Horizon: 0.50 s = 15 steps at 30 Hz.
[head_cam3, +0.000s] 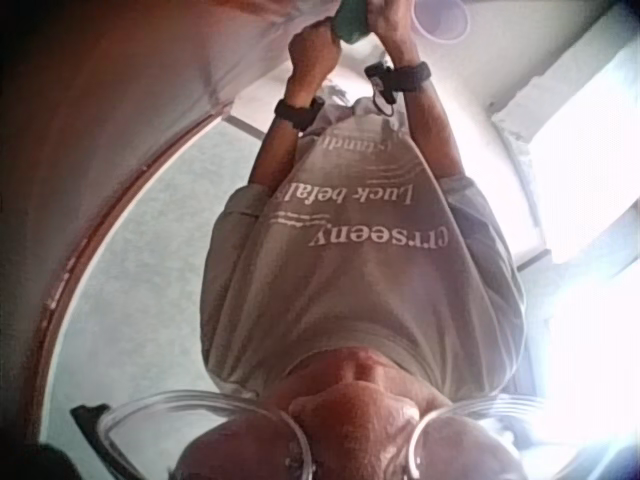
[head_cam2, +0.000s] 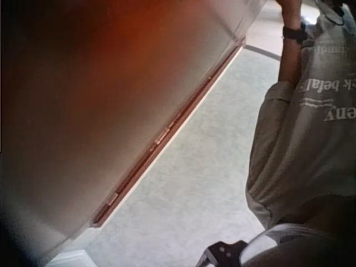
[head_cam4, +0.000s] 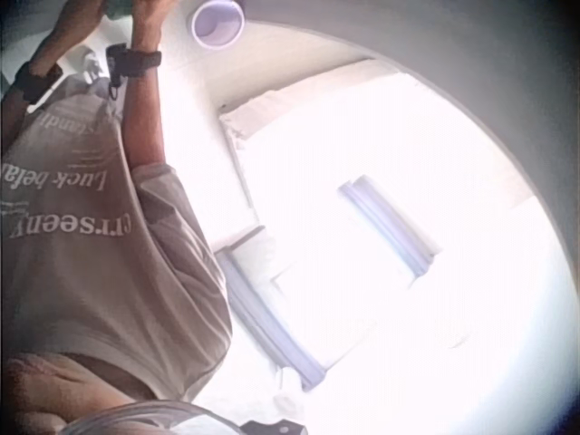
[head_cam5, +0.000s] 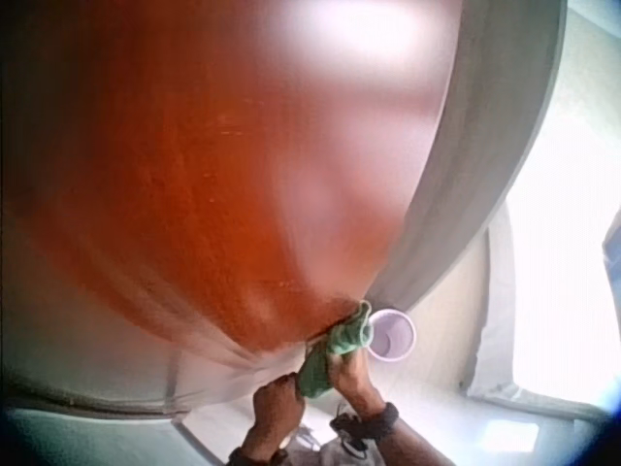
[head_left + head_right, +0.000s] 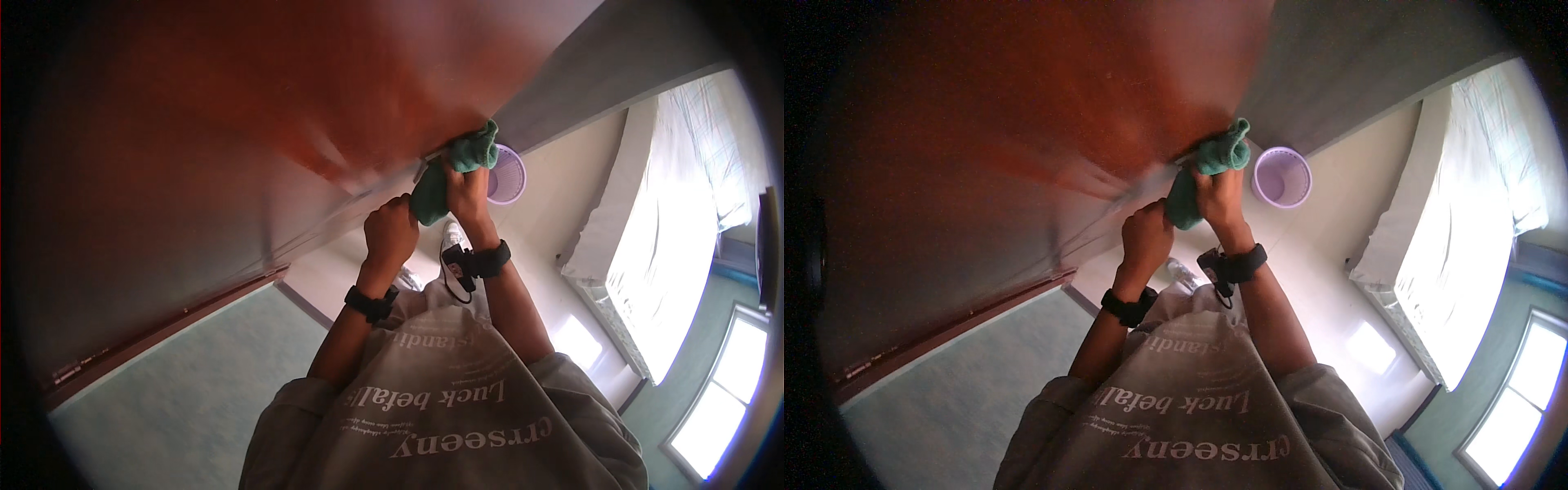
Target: Clean the door handle and the surrounding area of the door with a cloth.
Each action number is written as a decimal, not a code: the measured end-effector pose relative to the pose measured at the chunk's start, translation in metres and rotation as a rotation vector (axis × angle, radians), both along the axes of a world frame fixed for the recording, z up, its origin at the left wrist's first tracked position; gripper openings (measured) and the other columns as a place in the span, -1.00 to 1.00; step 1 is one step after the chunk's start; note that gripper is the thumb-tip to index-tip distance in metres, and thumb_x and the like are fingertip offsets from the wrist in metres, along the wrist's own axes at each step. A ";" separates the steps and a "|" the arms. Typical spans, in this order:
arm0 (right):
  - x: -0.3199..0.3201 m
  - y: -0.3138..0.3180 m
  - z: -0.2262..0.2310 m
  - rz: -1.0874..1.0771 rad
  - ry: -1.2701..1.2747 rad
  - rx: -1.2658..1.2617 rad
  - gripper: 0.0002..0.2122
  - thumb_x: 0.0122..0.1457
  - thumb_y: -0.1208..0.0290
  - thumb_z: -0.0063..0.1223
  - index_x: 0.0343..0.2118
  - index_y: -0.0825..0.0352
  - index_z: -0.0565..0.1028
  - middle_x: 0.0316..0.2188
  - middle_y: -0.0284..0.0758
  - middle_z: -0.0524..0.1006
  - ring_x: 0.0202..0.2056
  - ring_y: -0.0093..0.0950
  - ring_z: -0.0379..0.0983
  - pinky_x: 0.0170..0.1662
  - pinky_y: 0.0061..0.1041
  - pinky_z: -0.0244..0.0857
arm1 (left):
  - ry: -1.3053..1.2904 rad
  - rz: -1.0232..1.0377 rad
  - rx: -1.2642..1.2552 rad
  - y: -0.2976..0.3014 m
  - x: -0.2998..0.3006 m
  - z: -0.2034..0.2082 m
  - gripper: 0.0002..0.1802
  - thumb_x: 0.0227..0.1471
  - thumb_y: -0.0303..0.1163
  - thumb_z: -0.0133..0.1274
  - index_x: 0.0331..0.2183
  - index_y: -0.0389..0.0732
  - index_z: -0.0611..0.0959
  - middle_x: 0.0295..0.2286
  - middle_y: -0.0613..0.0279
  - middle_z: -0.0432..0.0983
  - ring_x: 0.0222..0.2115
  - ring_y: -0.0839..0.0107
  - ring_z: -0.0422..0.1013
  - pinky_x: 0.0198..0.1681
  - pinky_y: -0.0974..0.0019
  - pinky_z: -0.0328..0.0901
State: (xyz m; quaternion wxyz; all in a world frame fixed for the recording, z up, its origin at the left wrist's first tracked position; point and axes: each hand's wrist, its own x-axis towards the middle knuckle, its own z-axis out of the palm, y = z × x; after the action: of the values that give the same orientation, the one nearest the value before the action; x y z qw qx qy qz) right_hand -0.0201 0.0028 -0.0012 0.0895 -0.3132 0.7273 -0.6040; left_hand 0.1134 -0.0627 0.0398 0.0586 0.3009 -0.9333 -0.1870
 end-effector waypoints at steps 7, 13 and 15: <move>-0.004 -0.003 0.017 -0.044 -0.078 -0.189 -0.74 0.04 0.50 -0.02 -0.17 0.40 0.36 -0.16 -0.05 0.35 -0.13 -0.09 0.28 -0.06 -0.26 0.14 | 0.001 -0.008 0.039 -0.001 0.000 0.005 -0.89 -0.06 -0.39 -0.03 -0.53 -0.21 0.47 -0.57 0.05 0.47 -0.51 0.05 0.44 -0.46 0.08 0.31; -0.004 -0.001 0.020 0.050 -0.227 -0.179 -0.76 0.04 0.49 -0.01 -0.21 0.40 0.37 -0.18 -0.04 0.36 -0.15 -0.09 0.28 -0.08 -0.27 0.16 | 0.002 0.002 0.035 -0.002 -0.001 0.001 -0.90 -0.07 -0.40 -0.01 -0.53 -0.21 0.47 -0.56 0.05 0.47 -0.50 0.05 0.43 -0.45 0.08 0.31; 0.002 -0.003 0.010 -0.058 0.134 -0.088 -0.79 0.11 0.46 -0.06 -0.21 0.42 0.39 -0.23 -0.16 0.42 -0.20 -0.26 0.35 -0.12 -0.37 0.22 | 0.039 0.005 0.050 -0.001 0.000 0.001 -0.95 -0.10 -0.49 -0.04 -0.48 -0.25 0.48 -0.54 -0.04 0.46 -0.46 -0.06 0.39 -0.43 0.00 0.26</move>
State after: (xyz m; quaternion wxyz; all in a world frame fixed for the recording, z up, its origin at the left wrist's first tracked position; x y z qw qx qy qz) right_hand -0.0176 0.0002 0.0085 0.0095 -0.3353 0.7132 -0.6155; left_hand 0.1138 -0.0634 0.0411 0.0696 0.3009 -0.9263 -0.2161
